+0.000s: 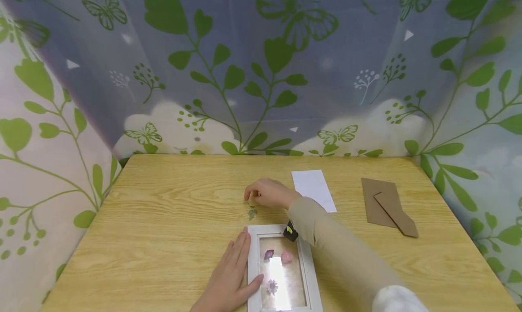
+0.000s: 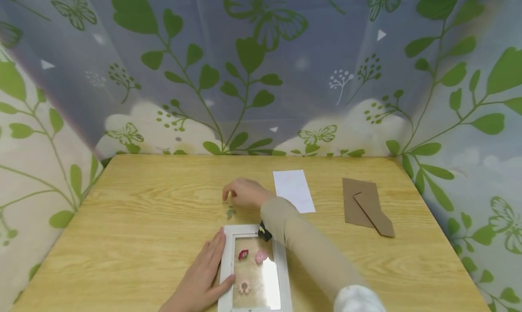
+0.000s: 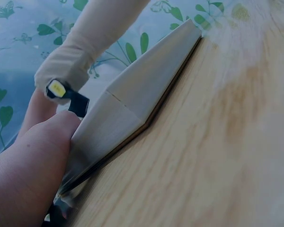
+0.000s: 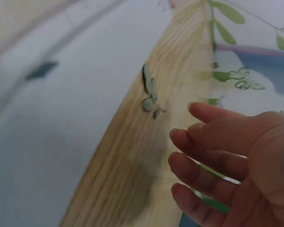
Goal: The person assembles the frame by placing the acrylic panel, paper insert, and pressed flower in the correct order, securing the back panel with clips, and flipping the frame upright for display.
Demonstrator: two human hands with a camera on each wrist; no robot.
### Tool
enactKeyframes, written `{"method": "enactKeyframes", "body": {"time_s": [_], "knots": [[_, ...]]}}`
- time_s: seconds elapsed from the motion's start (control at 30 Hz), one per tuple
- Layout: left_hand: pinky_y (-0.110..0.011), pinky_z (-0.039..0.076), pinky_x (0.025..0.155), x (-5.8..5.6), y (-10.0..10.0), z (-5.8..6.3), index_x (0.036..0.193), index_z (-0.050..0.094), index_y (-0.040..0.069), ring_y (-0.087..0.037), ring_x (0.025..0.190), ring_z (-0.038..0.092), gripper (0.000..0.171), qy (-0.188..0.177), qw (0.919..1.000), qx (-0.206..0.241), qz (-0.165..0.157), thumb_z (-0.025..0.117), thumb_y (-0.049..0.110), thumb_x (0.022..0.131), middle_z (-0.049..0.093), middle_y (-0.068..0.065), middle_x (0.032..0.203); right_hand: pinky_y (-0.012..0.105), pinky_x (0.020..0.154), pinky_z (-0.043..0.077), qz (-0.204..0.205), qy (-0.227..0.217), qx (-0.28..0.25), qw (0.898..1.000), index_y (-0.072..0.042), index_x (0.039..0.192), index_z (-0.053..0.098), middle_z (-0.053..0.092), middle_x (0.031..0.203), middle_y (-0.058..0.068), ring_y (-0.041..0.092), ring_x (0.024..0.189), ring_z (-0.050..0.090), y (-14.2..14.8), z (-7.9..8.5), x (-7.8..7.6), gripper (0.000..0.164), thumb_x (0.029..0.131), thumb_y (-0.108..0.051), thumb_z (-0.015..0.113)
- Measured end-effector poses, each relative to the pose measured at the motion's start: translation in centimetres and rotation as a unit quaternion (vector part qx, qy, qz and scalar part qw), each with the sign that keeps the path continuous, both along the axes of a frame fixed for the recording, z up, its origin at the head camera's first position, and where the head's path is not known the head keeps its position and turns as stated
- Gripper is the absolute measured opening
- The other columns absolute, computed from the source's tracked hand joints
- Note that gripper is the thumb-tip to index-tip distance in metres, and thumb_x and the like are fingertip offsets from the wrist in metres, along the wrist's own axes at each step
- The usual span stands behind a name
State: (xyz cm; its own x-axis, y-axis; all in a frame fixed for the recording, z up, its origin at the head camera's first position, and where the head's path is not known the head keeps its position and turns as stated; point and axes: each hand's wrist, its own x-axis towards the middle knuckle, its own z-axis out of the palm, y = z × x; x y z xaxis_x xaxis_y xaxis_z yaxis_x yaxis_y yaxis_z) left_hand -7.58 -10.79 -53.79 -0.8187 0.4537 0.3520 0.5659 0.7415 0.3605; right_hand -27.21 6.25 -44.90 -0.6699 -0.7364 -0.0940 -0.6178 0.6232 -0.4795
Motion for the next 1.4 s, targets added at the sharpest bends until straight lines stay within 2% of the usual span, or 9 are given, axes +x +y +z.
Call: {"method": "enactKeyframes", "body": {"time_s": [0.1,0.27,0.57,0.77,0.87,1.0,1.23,1.4], "knots": [[-0.043,0.019,0.12,0.0,0.0,0.0,0.155,0.018,-0.006,-0.03,0.149,0.022,0.092,0.006,1.0,-0.003,0.0,0.055,0.053,0.095,0.015,-0.019,0.164,0.028,0.077,0.051,0.009,0.011,0.018,1.0,-0.017,0.104,0.076,0.07,0.095,-0.004,0.01,0.083,0.058,-0.4,-0.4,-0.5,0.023,0.094,-0.003,0.061],[-0.041,0.016,0.121,0.0,0.1,-0.4,0.155,0.018,-0.007,-0.031,0.149,0.021,0.091,0.013,0.9999,-0.003,-0.006,0.053,0.053,0.096,0.014,-0.02,0.164,0.025,0.071,0.051,0.005,0.032,0.044,0.999,-0.019,0.096,0.077,0.069,0.087,-0.008,0.007,0.078,0.057,-0.5,-1.0,-0.5,0.022,0.088,-0.002,0.066],[-0.035,0.01,0.123,0.0,0.1,-0.4,0.155,0.018,-0.006,-0.031,0.149,0.022,0.091,0.016,0.9998,-0.008,-0.003,0.053,0.054,0.096,0.016,-0.02,0.163,0.024,0.07,0.052,0.011,0.107,0.059,0.992,-0.02,0.084,0.077,0.068,0.082,-0.01,0.005,0.074,0.058,0.6,-1.4,-0.2,0.01,0.089,-0.012,0.074],[-0.038,0.012,0.123,0.0,0.0,-0.3,0.155,0.017,-0.006,-0.031,0.149,0.022,0.091,0.009,1.0,-0.003,-0.001,0.054,0.053,0.096,0.016,-0.02,0.163,0.026,0.058,0.045,0.011,0.146,0.077,0.986,-0.018,0.065,0.062,0.057,0.065,-0.008,0.007,0.06,0.047,1.2,-1.3,0.1,0.027,0.088,-0.009,0.072],[-0.038,0.013,0.123,0.1,0.0,-0.2,0.155,0.017,-0.006,-0.031,0.149,0.022,0.091,0.003,1.0,-0.002,0.001,0.054,0.053,0.096,0.015,-0.02,0.164,0.027,0.055,0.044,0.01,0.143,0.079,0.987,-0.018,0.062,0.058,0.053,0.062,-0.008,0.008,0.059,0.045,1.4,-1.2,0.3,0.029,0.086,-0.006,0.071],[-0.04,0.014,0.122,0.1,0.0,0.0,0.155,0.017,-0.006,-0.031,0.149,0.021,0.091,-0.004,1.0,-0.001,0.001,0.054,0.053,0.096,0.015,-0.019,0.164,0.029,0.058,0.047,0.0,0.131,0.087,0.988,-0.019,0.065,0.064,0.057,0.066,-0.01,0.008,0.062,0.049,2.0,-1.2,0.2,0.025,0.085,-0.007,0.072],[-0.047,0.024,0.118,0.1,0.1,0.0,0.156,0.016,-0.005,-0.028,0.15,0.019,0.092,-0.023,0.9997,-0.003,0.005,0.056,0.052,0.095,0.012,-0.018,0.164,0.031,0.07,0.054,-0.012,0.067,0.065,0.996,-0.017,0.084,0.077,0.069,0.082,-0.009,0.007,0.073,0.06,3.1,-0.4,-0.3,0.01,0.09,-0.011,0.071],[-0.048,0.023,0.118,0.0,0.1,0.2,0.156,0.015,-0.004,-0.026,0.151,0.015,0.094,-0.036,0.9993,-0.005,0.003,0.057,0.052,0.095,0.01,-0.016,0.165,0.031,0.067,0.051,-0.028,0.065,0.073,0.995,-0.019,0.084,0.077,0.067,0.082,-0.01,0.008,0.072,0.056,3.9,0.3,-0.7,0.017,0.088,-0.005,0.069]]}}
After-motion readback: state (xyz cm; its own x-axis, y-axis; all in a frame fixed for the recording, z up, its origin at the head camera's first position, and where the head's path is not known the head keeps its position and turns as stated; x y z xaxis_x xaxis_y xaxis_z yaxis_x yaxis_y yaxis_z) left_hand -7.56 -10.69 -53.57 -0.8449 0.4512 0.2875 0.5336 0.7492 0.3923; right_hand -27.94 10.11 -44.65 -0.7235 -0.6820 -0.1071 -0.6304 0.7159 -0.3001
